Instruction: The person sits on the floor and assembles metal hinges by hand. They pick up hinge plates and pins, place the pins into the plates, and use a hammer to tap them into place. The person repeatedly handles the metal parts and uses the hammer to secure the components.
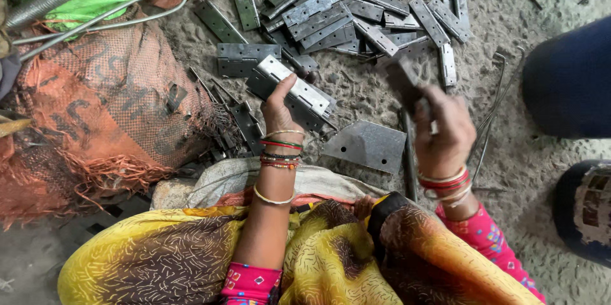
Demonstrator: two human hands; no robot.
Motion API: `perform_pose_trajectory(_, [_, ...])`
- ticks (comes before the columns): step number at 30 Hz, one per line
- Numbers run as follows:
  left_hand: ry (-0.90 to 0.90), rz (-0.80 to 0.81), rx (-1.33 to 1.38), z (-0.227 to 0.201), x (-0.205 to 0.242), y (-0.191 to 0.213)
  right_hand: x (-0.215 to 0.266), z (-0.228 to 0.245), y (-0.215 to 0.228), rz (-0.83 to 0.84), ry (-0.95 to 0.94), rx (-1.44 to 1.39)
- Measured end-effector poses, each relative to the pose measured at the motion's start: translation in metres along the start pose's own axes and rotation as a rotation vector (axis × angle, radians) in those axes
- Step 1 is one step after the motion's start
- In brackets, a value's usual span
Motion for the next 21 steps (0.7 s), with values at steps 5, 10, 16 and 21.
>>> perform_pose_trajectory(5, [-0.081, -0.084, -0.120, -0.001, -0.001, 0.008, 0.091, 0.016, -0.091, 0.503, 0.008, 0.060])
perform_pose_trajectory(10, [-0.054, -0.103, -0.177, 0.009, 0.003, 0.009, 0.122, -0.009, -0.109, 0.531, -0.151, -0.002])
perform_pose_trajectory(16, [0.026, -0.039, -0.253, 0.026, 0.001, 0.005, 0.130, -0.076, -0.121, 0.484, -0.625, -0.397])
perform_pose_trajectory(21, [0.037, 0.025, -0.413, 0.044, 0.008, -0.007, 0.069, -0.049, -0.057, 0.089, -0.633, -0.559])
Point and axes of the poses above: each hand's wrist, its own x-axis away from the middle knuckle, its own y-axis out of the back of the hand, z = x × y, the point moved 10 cm from there along -x, towards the middle knuckle, and after that the axes turned 9 degrees about y, right-handed, at the moved point
